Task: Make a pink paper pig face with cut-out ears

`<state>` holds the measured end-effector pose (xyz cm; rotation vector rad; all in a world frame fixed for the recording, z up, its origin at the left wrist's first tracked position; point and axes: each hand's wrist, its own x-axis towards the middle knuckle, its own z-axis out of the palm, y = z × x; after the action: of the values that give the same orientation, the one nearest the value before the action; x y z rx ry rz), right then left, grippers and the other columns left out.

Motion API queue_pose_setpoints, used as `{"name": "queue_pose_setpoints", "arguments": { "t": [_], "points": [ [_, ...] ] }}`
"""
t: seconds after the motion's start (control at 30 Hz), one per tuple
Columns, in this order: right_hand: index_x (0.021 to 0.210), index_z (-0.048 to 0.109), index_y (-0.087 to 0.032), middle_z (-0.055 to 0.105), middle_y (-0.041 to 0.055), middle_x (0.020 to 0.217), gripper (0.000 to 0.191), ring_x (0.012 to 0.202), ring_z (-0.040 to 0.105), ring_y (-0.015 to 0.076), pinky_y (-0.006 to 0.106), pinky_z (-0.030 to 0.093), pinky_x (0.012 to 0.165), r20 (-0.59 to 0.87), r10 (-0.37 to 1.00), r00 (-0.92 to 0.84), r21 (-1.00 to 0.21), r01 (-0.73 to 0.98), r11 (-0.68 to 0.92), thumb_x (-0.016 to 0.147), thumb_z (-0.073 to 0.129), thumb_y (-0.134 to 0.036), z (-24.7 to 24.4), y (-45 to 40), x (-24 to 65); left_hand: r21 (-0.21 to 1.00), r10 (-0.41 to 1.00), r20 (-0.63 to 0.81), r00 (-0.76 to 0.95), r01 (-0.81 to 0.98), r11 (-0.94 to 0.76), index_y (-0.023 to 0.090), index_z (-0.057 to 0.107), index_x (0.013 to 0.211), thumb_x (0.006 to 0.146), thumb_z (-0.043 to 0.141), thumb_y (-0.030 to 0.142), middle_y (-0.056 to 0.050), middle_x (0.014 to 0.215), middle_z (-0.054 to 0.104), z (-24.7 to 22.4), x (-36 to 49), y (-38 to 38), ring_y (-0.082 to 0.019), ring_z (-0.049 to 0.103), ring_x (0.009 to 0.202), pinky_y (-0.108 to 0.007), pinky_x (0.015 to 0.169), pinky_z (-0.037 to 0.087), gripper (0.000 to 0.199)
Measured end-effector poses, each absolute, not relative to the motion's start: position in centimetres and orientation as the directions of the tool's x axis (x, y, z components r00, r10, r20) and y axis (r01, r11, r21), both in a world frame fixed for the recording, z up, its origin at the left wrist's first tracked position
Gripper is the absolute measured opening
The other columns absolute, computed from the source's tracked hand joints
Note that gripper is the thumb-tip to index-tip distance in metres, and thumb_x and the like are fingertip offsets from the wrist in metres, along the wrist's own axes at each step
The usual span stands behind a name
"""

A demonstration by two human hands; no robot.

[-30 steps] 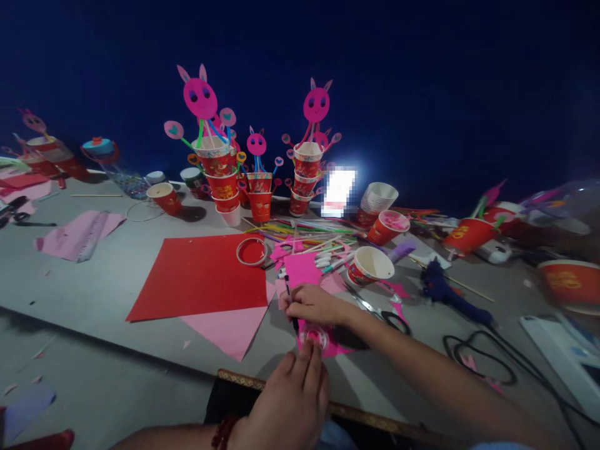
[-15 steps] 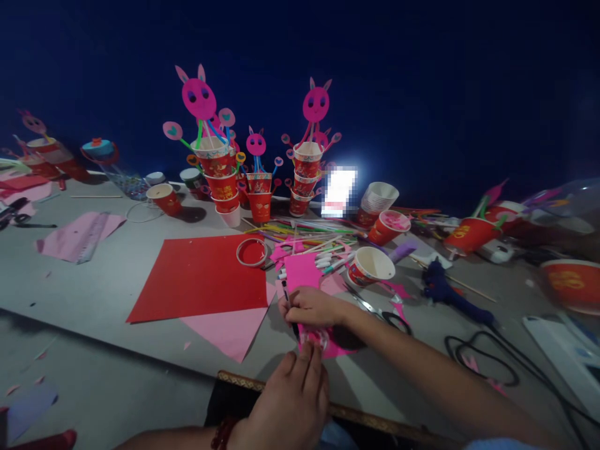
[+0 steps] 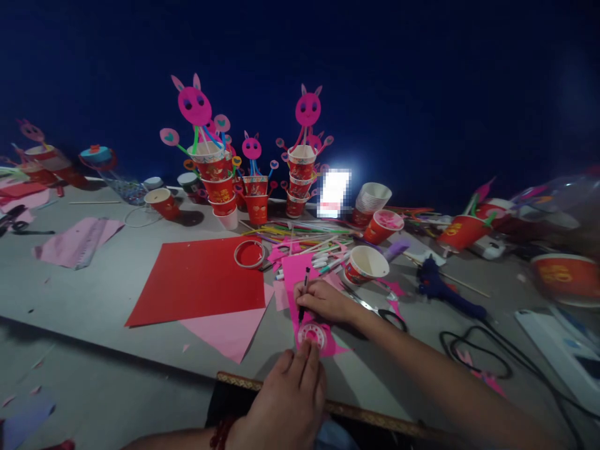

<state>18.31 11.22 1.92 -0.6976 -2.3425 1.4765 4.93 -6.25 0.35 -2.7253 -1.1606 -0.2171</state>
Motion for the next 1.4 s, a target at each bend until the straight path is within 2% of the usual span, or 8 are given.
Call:
{"name": "queue_pose_setpoints", "arguments": {
  "t": [0.7,0.8,0.93,1.0,1.1,1.2,1.3,1.4],
  "points": [
    [0.068,0.058,-0.019,0.057,-0.0005,0.063,0.037,0.053,0.052,0.0128,0.024,0.042,0.054,0.159,0.837,-0.524,-0.895,0.282,0.346,0.096,0.045,-0.038,0.9,6.2,24.9,-0.058,0.709,0.122,0.695,0.718,-0.694,0.008,0.058,0.128,0.100,0.048,0.041,-0.021,0.139,0.058,0.0,4.2,-6.0,-0.032,0.055,0.127,-0.042,0.092,0.042,0.045],
    [0.086,0.065,-0.018,0.064,0.0018,0.070,0.035,0.054,0.055,0.0141,0.025,0.046,0.054,0.186,0.912,-0.365,-0.905,0.299,0.304,0.101,0.040,-0.038,0.9,4.6,25.8,-0.027,0.714,0.079,0.696,0.717,-0.696,0.010,0.057,0.128,0.098,0.051,0.030,-0.018,0.137,0.059,0.9,3.9,-5.5,-0.030,0.055,0.125,-0.041,0.094,0.042,0.036],
    [0.128,0.060,-0.021,0.073,0.0090,0.104,0.032,0.088,0.069,0.0207,0.031,0.054,0.080,0.253,0.880,-0.403,-0.786,0.445,0.429,0.101,0.044,-0.029,0.6,1.7,26.9,0.088,0.744,0.027,0.668,0.740,-0.667,0.013,0.057,0.124,0.092,0.057,0.015,-0.013,0.127,0.064,2.1,4.2,-4.1,-0.026,0.058,0.114,-0.037,0.092,0.046,0.031],
    [0.130,0.060,-0.023,0.071,0.0099,0.110,0.035,0.099,0.067,0.0224,0.032,0.053,0.085,0.268,0.828,-0.493,-0.689,0.503,0.522,0.098,0.045,-0.021,0.3,0.5,27.1,0.203,0.764,0.055,0.643,0.742,-0.639,0.015,0.058,0.117,0.092,0.054,0.010,-0.009,0.115,0.067,2.2,4.2,-3.3,-0.023,0.060,0.104,-0.035,0.089,0.048,0.026],
    [0.127,0.062,-0.023,0.070,0.0090,0.098,0.038,0.091,0.066,0.0222,0.031,0.054,0.078,0.283,0.778,-0.561,-0.578,0.547,0.606,0.095,0.045,-0.012,-0.2,-0.6,26.9,0.447,0.809,0.167,0.563,0.688,-0.571,0.019,0.058,0.101,0.096,0.046,0.011,-0.004,0.097,0.067,2.6,3.0,-2.0,-0.018,0.060,0.089,-0.031,0.082,0.051,0.015],
    [0.121,0.065,-0.020,0.068,0.0088,0.092,0.034,0.087,0.065,0.0226,0.032,0.054,0.077,0.319,0.761,-0.565,-0.509,0.575,0.640,0.094,0.046,-0.014,-0.6,-0.9,26.8,0.632,0.903,0.304,0.304,0.645,-0.430,0.021,0.056,0.104,0.097,0.047,0.020,-0.005,0.100,0.066,3.8,0.2,-0.5,-0.017,0.063,0.089,-0.030,0.081,0.053,0.011],
    [0.125,0.063,-0.022,0.069,0.0082,0.092,0.037,0.086,0.065,0.0224,0.033,0.055,0.079,0.346,0.738,-0.580,-0.484,0.563,0.670,0.094,0.046,-0.014,-0.9,-0.9,26.9,0.670,0.923,0.384,-0.007,0.690,-0.274,0.022,0.055,0.106,0.095,0.054,0.032,-0.005,0.106,0.066,5.0,-3.0,1.3,-0.019,0.066,0.092,-0.031,0.081,0.054,0.015],
    [0.133,0.058,-0.026,0.071,0.0086,0.101,0.046,0.096,0.066,0.0236,0.035,0.055,0.085,0.363,0.721,-0.590,-0.495,0.534,0.686,0.091,0.047,-0.012,-0.9,-1.0,27.4,0.559,0.929,0.369,0.028,0.792,-0.246,0.022,0.057,0.106,0.096,0.051,0.037,-0.005,0.104,0.066,5.1,-5.3,3.0,-0.019,0.066,0.089,-0.032,0.080,0.054,0.019]
  ]
}}
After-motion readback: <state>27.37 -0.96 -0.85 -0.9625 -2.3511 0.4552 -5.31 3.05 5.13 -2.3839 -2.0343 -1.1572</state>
